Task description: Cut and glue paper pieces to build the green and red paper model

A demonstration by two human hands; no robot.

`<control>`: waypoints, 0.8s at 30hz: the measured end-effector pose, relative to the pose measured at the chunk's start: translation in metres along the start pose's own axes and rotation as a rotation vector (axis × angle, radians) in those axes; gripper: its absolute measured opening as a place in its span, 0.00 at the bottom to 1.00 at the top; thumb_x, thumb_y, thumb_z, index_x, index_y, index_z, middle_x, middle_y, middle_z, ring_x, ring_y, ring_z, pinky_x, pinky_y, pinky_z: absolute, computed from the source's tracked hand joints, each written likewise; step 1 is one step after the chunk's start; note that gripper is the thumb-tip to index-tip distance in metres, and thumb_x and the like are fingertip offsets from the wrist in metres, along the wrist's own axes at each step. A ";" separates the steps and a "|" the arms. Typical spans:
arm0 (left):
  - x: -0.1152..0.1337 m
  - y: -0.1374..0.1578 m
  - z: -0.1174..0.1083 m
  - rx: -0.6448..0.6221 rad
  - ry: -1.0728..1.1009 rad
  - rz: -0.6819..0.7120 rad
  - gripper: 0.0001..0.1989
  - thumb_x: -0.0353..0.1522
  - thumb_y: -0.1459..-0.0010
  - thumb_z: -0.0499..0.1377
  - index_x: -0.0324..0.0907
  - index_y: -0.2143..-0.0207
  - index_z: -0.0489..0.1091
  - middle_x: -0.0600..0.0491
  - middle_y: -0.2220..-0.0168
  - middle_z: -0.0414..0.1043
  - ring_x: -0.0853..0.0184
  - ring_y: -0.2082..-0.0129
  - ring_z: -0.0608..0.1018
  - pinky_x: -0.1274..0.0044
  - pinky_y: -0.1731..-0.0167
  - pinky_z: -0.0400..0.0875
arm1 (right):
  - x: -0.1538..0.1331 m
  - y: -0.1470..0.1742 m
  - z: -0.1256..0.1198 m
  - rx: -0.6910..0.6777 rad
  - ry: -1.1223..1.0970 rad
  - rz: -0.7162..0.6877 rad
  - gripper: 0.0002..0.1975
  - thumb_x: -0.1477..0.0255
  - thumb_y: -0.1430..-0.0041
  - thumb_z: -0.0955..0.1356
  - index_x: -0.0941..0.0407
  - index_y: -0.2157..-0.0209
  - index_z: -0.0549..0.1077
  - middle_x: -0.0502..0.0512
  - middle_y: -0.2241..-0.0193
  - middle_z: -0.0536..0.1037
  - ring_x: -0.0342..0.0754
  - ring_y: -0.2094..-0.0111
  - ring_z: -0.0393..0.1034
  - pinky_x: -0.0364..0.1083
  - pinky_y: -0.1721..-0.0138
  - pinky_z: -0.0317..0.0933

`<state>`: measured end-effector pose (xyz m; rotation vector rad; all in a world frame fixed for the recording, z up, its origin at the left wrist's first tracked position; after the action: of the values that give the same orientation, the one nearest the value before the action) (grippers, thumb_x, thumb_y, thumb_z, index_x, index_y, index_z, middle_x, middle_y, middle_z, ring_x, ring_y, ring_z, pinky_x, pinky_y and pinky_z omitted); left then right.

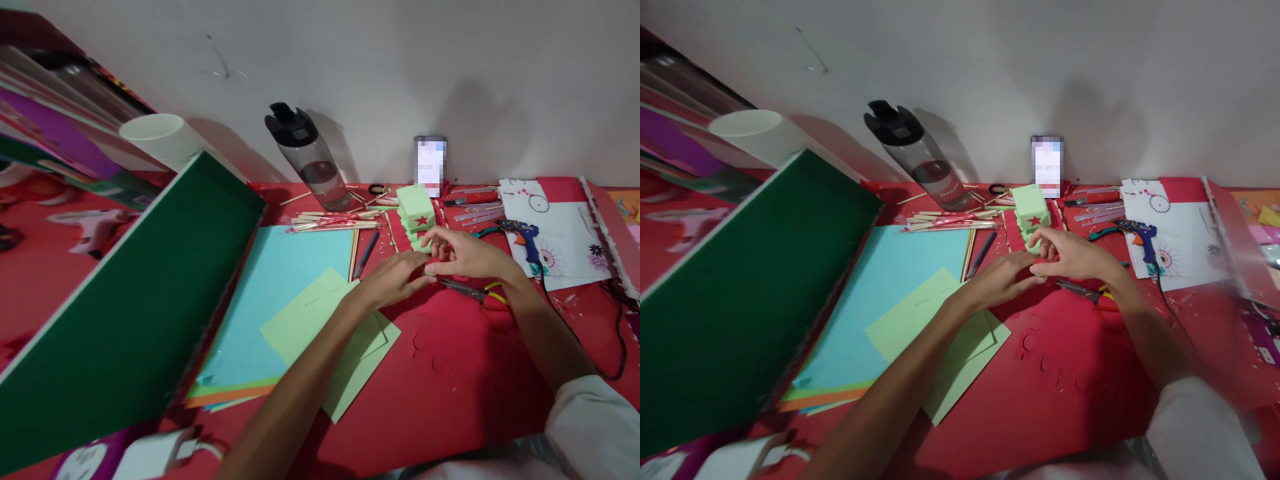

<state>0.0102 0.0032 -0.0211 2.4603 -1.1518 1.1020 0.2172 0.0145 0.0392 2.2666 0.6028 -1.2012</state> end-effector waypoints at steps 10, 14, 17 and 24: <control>0.001 0.000 -0.001 -0.021 -0.036 -0.035 0.17 0.45 0.27 0.57 0.40 0.52 0.73 0.45 0.57 0.80 0.58 0.61 0.80 0.68 0.60 0.73 | 0.004 0.001 -0.008 -0.057 0.025 -0.007 0.20 0.61 0.39 0.74 0.52 0.50 0.69 0.49 0.66 0.73 0.48 0.65 0.69 0.46 0.66 0.65; 0.001 0.000 0.000 -0.023 -0.053 -0.033 0.18 0.45 0.27 0.56 0.40 0.50 0.73 0.43 0.55 0.79 0.58 0.60 0.80 0.68 0.60 0.73 | 0.006 0.003 -0.012 -0.083 0.019 -0.008 0.22 0.62 0.40 0.75 0.52 0.49 0.69 0.50 0.63 0.73 0.48 0.65 0.70 0.47 0.65 0.66; -0.001 0.000 0.001 -0.011 -0.047 -0.030 0.19 0.46 0.27 0.56 0.41 0.49 0.74 0.44 0.56 0.79 0.57 0.59 0.80 0.68 0.59 0.73 | 0.012 0.005 -0.017 -0.107 -0.020 -0.033 0.20 0.60 0.36 0.74 0.52 0.48 0.67 0.50 0.64 0.73 0.47 0.66 0.69 0.46 0.66 0.65; -0.002 0.001 0.001 -0.001 -0.025 -0.010 0.18 0.46 0.27 0.55 0.41 0.50 0.74 0.44 0.56 0.79 0.58 0.60 0.79 0.67 0.58 0.74 | 0.020 0.000 -0.016 0.002 -0.074 -0.024 0.15 0.59 0.31 0.70 0.52 0.51 0.68 0.47 0.69 0.70 0.45 0.71 0.66 0.45 0.70 0.61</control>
<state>0.0093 0.0032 -0.0233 2.4836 -1.1460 1.0703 0.2377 0.0271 0.0302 2.2120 0.6029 -1.2919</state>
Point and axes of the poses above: each hand's wrist, its own y-axis away from the middle knuckle, its own z-axis out of the palm, x = y × z, the point moved 1 cm from there along -y, towards the middle knuckle
